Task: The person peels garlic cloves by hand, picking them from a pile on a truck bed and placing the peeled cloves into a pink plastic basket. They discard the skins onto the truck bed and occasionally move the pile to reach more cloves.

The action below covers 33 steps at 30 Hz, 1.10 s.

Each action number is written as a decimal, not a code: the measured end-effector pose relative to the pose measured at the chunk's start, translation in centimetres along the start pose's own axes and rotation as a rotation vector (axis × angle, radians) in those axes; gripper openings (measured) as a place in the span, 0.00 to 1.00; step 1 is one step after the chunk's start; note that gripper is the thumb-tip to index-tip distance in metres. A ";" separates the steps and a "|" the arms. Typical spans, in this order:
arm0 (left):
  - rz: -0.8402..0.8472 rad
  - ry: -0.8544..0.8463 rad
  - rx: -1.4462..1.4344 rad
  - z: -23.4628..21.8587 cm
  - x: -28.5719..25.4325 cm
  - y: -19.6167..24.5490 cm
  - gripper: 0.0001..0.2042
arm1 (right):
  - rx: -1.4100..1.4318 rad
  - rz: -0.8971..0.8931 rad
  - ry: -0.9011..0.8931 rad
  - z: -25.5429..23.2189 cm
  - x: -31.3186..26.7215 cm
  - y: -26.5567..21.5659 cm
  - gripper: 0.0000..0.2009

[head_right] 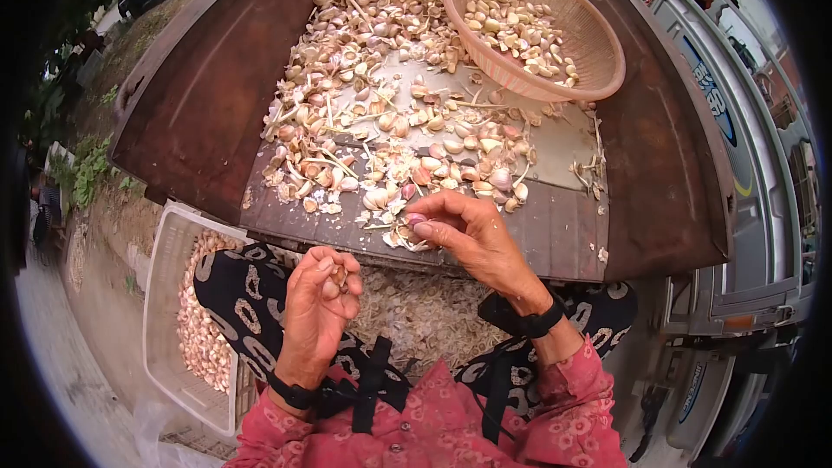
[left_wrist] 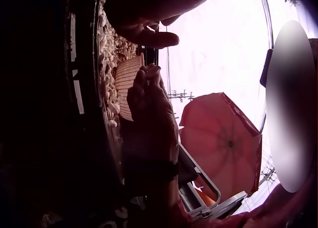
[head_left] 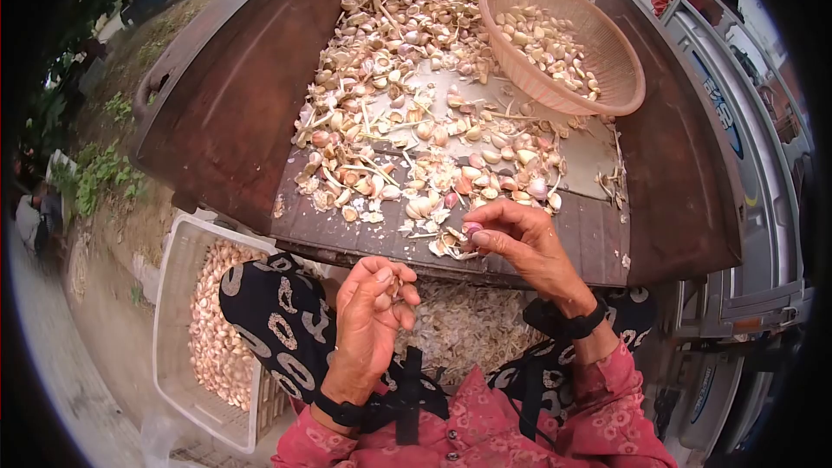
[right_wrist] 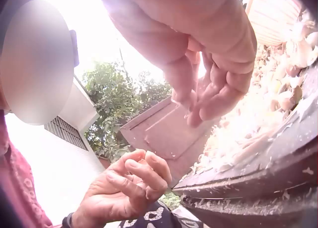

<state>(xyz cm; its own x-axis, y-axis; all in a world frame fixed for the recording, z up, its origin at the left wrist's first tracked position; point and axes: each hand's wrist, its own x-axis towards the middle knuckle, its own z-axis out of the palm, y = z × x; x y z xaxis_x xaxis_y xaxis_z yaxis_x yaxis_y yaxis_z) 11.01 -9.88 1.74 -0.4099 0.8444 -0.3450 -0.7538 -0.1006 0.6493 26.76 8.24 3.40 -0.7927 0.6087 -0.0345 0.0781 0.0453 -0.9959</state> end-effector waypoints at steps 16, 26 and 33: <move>-0.324 0.048 -0.249 -0.3 -0.9 -1.9 0.13 | -0.832 -0.422 -0.002 3.0 5.1 1.4 0.11; -0.082 0.043 0.018 -0.6 0.2 1.1 0.08 | -0.637 -0.245 -0.037 2.3 6.8 0.8 0.13; 0.174 -0.076 0.367 2.2 -0.8 0.6 0.15 | 0.183 -0.007 -0.068 4.1 -0.6 -2.3 0.12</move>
<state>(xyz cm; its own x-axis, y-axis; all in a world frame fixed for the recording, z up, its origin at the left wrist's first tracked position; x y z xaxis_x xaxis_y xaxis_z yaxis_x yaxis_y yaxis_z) 12.02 -9.40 3.87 -0.4656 0.8692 -0.1664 -0.4375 -0.0627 0.8970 24.57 4.49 5.41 -0.8325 0.5534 -0.0270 -0.0337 -0.0993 -0.9945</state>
